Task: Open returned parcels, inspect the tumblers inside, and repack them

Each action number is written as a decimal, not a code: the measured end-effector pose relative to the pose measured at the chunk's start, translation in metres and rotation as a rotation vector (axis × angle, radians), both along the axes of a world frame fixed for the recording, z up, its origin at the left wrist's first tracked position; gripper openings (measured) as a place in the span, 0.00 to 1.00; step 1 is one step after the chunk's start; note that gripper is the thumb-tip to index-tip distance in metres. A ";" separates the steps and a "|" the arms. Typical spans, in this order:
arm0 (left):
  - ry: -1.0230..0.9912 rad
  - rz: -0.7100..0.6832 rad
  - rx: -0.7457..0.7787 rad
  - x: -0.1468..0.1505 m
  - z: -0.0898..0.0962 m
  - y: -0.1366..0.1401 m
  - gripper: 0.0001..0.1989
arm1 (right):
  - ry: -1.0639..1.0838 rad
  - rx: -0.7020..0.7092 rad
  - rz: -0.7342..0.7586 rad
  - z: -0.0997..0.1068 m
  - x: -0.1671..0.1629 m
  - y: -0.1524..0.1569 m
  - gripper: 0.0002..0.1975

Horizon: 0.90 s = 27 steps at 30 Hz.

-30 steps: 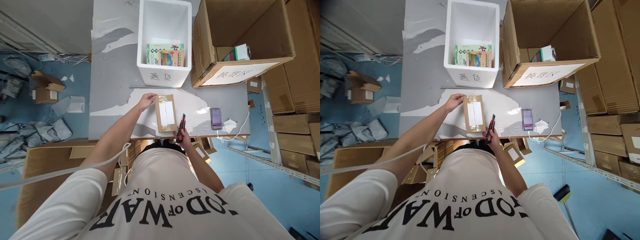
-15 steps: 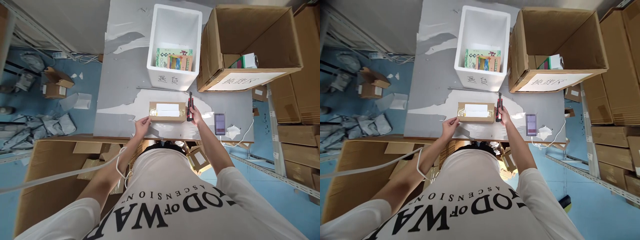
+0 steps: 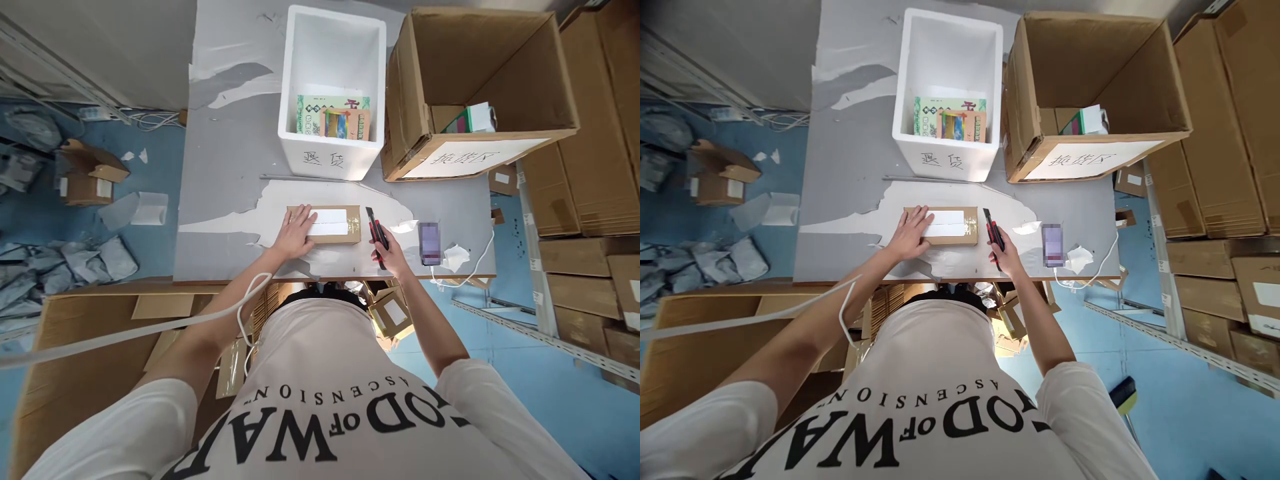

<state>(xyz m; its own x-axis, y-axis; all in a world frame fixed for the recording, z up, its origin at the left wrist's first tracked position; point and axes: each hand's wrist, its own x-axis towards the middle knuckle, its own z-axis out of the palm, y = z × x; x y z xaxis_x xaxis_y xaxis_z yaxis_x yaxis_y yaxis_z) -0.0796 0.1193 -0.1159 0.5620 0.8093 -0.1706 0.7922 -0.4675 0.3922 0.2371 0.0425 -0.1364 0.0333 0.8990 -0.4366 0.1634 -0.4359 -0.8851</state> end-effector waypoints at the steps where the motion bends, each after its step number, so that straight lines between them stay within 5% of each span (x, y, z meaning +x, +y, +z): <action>1: 0.025 0.011 0.027 0.003 0.000 0.000 0.41 | -0.007 -0.012 0.021 0.003 0.001 -0.006 0.41; 14: 0.075 0.127 0.133 0.022 0.002 -0.001 0.53 | -0.120 -0.094 0.113 0.026 -0.008 -0.007 0.38; 20: 0.024 0.159 0.150 0.024 -0.006 -0.005 0.53 | -0.293 -0.105 0.139 0.051 -0.011 -0.003 0.37; 27: -0.015 0.180 0.124 0.026 -0.007 -0.007 0.53 | -0.212 -0.082 0.209 0.066 0.005 0.003 0.34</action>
<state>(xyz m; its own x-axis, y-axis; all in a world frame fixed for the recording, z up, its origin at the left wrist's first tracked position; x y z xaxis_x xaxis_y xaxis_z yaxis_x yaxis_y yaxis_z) -0.0540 0.1119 -0.1233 0.4081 0.9112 -0.0563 0.8617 -0.3641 0.3533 0.2416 0.0458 -0.0707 -0.0506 0.8581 -0.5110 0.4346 -0.4418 -0.7848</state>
